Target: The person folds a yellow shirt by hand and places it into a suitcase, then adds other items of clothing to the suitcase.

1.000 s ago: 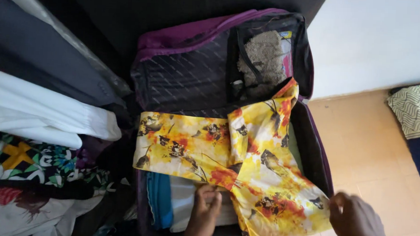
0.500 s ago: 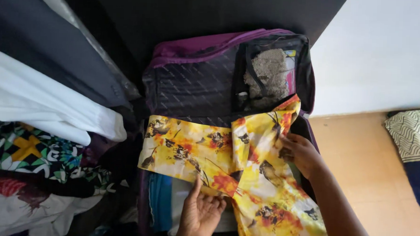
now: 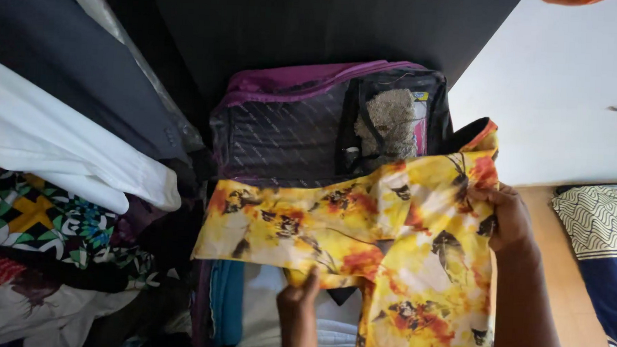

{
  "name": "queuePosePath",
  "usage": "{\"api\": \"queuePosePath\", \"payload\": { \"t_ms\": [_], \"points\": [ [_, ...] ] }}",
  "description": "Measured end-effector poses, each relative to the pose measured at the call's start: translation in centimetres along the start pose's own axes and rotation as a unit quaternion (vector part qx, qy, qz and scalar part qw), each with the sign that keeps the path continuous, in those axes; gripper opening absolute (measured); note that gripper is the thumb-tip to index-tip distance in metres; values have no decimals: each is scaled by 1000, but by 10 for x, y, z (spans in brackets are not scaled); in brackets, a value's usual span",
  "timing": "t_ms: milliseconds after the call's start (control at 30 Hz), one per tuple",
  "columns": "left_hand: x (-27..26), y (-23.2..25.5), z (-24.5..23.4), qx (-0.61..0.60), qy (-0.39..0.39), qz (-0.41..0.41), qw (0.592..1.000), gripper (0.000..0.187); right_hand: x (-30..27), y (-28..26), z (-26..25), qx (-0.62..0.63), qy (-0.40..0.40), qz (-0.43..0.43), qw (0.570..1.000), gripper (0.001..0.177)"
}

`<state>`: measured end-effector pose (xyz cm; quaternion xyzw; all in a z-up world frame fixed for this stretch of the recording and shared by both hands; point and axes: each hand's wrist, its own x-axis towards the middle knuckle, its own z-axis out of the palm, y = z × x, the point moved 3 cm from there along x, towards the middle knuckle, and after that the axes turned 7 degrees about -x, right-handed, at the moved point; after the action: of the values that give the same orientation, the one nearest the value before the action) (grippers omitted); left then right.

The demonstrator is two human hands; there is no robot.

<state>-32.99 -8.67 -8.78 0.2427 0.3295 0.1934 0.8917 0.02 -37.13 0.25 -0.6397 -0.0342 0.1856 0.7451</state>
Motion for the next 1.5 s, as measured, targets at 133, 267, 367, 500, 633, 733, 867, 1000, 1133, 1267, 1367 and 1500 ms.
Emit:
{"api": "queuePosePath", "payload": {
  "t_ms": [133, 267, 367, 500, 633, 733, 867, 1000, 1133, 1267, 1367, 1500],
  "points": [
    [-21, 20, 47, 135, 9, 50, 990, 34, 16, 17, -15, -82, 53, 54, 994, 11],
    [-17, 33, 54, -91, -38, -15, 995, 57, 25, 54, -37, -201, 125, 74, 969, 17],
    [-10, 35, 42, -155, -53, -98, 982, 36, 11, 36, -14, -434, 200, -37, 877, 42],
    [-10, 36, 50, -140, -92, -72, 983, 25, -47, -4, 81, -589, 250, -176, 748, 55],
    [-27, 49, 75, -117, -178, -38, 976, 31, -122, -45, 213, -526, -53, -302, 793, 67],
    [-32, 53, 86, -65, -195, -16, 978, 48, -140, -40, 251, -563, -200, -373, 710, 72],
    [-24, 42, 67, 126, -189, 45, 973, 60, -129, -28, 239, -592, -211, -360, 689, 54],
    [-45, 52, 85, 469, -107, 245, 842, 49, -149, -72, 241, -537, -182, -392, 725, 48],
    [-36, 42, 72, 321, -82, 254, 909, 41, -160, -78, 225, -515, -119, -412, 742, 60],
    [-20, 71, 40, -32, -125, 203, 971, 22, -162, -60, 197, -474, -35, -384, 792, 60],
    [-14, 110, 35, -265, -3, 64, 962, 30, -161, -54, 182, -452, -2, -330, 829, 62],
    [-19, 119, 27, -168, 30, 61, 983, 37, -158, -50, 179, -426, 0, -294, 856, 66]
  ]
}}
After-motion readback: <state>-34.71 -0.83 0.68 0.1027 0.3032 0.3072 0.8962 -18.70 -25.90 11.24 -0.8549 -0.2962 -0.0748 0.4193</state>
